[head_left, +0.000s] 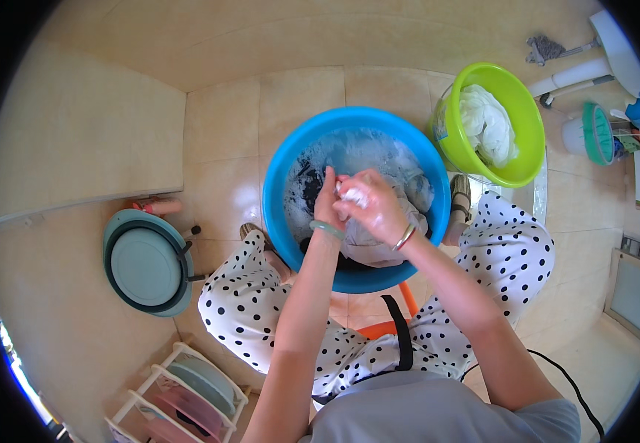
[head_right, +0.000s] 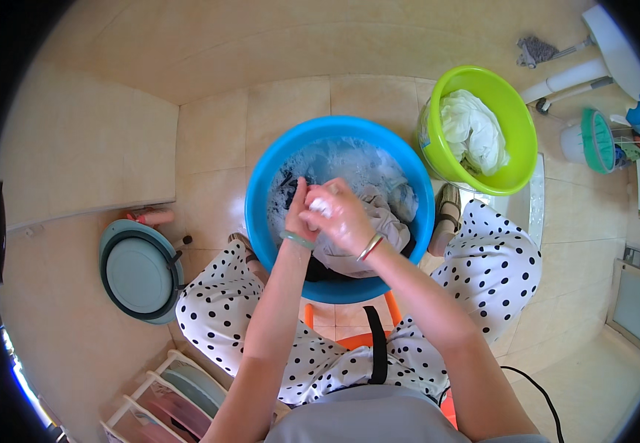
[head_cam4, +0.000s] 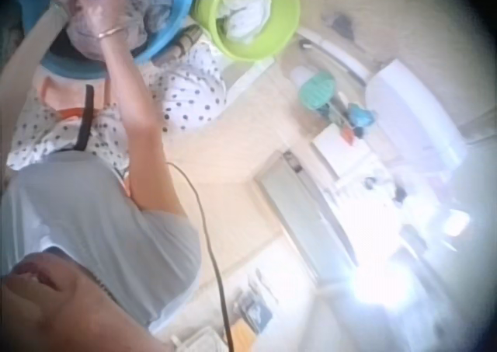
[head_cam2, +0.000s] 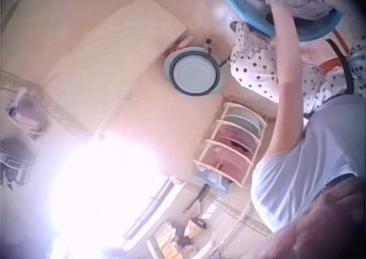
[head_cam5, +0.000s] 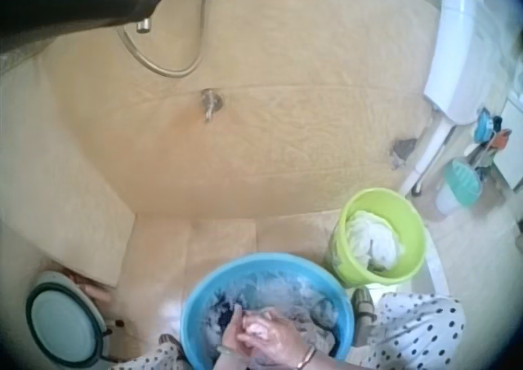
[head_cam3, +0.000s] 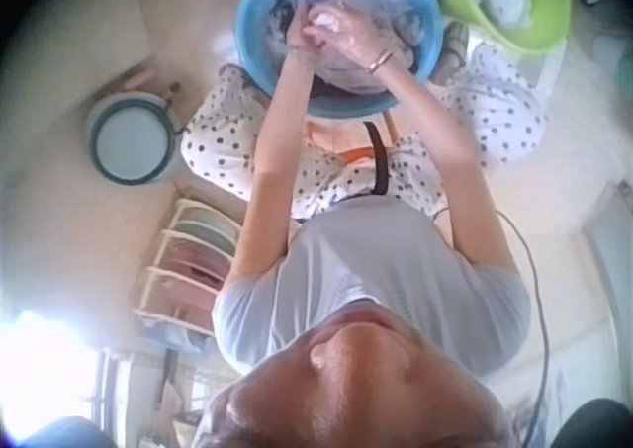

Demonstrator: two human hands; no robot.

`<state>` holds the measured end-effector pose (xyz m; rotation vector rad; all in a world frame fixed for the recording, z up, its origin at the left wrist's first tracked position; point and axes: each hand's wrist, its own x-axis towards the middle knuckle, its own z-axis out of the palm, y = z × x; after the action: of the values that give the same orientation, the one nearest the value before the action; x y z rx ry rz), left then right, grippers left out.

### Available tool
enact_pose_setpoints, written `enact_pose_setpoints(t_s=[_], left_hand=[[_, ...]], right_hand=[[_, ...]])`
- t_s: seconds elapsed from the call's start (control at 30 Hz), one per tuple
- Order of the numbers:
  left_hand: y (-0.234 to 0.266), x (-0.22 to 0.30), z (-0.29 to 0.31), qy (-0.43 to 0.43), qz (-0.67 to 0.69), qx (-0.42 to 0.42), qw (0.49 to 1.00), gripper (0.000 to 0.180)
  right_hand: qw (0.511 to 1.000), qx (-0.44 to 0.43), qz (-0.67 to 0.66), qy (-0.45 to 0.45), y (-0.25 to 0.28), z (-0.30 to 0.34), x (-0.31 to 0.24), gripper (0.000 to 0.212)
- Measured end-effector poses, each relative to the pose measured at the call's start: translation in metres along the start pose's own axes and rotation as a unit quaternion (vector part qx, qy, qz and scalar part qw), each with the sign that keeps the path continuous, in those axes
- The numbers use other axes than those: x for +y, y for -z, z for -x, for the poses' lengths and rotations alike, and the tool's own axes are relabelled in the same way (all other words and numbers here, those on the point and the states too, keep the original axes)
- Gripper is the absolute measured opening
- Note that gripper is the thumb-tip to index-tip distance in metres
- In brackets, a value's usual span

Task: The person sits on a small stool and hand-washes clothes in a blue basin filled with soapy water. They repeatedly scrub, wring, and rinse various garments, including a white cloth and a beige shirt, transferring the white cloth to a green bucket after washing.

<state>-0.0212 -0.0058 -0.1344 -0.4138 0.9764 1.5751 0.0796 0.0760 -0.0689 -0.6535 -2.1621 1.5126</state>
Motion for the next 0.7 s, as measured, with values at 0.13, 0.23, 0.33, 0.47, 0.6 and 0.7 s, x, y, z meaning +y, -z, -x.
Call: enact_pose_setpoints(t_s=[0.13,0.23,0.33,0.47,0.6,0.7], left_hand=[[-0.003,-0.026,0.000,-0.050,0.120,-0.110,0.985,0.036],[-0.035,-0.044,-0.004,-0.115,0.104,0.070,0.985,0.039],[-0.050,-0.046,0.000,-0.094,-0.047,0.121,0.987,0.036],[-0.018,-0.051,-0.020,-0.196,-0.141,0.136,0.961,0.040],[-0.002,-0.030,-0.023,-0.077,-0.082,0.101,0.989,0.035],[-0.017,-0.057,-0.013,-0.182,-0.323,0.162,0.914,0.034]], right_hand=[[0.987,0.032,0.148,0.052,-0.021,0.013,-0.024,0.012],[0.981,0.066,0.183,-0.026,-0.009,-0.011,0.014,0.014],[0.976,0.094,0.163,-0.110,0.005,-0.024,0.031,0.017],[0.975,0.071,0.209,-0.030,-0.011,-0.009,0.006,0.016],[0.981,0.106,0.160,0.010,-0.029,0.017,-0.009,0.014],[0.939,-0.048,0.340,-0.008,-0.006,-0.004,0.035,0.020]])
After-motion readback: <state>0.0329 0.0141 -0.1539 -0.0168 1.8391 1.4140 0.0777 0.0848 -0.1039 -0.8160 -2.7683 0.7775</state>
